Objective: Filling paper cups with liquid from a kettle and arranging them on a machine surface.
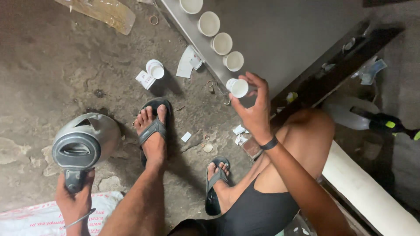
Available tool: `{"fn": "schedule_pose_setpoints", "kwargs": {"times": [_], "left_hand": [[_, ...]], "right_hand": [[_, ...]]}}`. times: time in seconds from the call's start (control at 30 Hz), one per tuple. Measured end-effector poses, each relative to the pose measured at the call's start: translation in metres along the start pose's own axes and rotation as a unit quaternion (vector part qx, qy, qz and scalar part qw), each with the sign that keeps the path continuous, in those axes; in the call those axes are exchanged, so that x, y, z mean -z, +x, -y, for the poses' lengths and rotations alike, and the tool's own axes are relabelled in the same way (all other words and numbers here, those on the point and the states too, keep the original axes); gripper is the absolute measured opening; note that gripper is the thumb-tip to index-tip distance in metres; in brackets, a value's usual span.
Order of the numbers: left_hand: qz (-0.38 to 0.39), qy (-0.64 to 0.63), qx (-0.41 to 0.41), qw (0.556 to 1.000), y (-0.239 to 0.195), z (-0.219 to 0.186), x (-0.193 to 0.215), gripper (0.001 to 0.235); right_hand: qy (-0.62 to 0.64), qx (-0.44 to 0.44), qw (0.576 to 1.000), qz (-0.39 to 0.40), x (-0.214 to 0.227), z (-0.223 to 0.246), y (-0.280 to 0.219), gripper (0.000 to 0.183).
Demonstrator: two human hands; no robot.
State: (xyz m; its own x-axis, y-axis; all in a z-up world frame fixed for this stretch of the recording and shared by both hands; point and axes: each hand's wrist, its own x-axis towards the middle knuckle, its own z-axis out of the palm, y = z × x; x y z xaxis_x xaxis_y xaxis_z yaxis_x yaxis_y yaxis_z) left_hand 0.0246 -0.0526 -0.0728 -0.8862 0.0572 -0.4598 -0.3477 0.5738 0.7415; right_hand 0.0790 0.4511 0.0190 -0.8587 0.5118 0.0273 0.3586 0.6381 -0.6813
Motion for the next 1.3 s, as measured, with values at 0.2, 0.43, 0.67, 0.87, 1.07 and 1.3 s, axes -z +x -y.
{"fn": "schedule_pose_setpoints", "kwargs": {"times": [0.2,0.43,0.67,0.87,1.07,1.3], "left_hand": [[0.001,0.029,0.019,0.999,-0.001,0.0,-0.002,0.029],[-0.004,0.004,0.007,1.0,0.001,-0.012,-0.012,0.026],[-0.012,0.023,-0.001,1.0,-0.006,-0.015,-0.013,0.03],[-0.015,0.008,-0.009,1.0,-0.002,-0.035,-0.014,0.031],[-0.019,0.001,0.001,1.0,-0.003,-0.039,-0.018,0.03],[-0.014,0.0,0.011,1.0,-0.007,-0.033,-0.019,0.029]], "right_hand": [[-0.021,-0.04,0.999,-0.018,0.006,-0.032,0.008,0.069],[-0.043,0.007,0.999,-0.016,0.01,-0.016,0.013,0.075],[-0.128,0.241,0.958,0.088,-0.066,0.043,0.01,0.049],[-0.19,0.342,0.899,0.198,-0.184,0.073,0.066,0.048],[-0.371,0.354,0.813,0.275,-0.247,0.058,0.099,0.062],[-0.201,0.349,0.871,0.282,-0.222,0.074,0.101,0.053]]}}
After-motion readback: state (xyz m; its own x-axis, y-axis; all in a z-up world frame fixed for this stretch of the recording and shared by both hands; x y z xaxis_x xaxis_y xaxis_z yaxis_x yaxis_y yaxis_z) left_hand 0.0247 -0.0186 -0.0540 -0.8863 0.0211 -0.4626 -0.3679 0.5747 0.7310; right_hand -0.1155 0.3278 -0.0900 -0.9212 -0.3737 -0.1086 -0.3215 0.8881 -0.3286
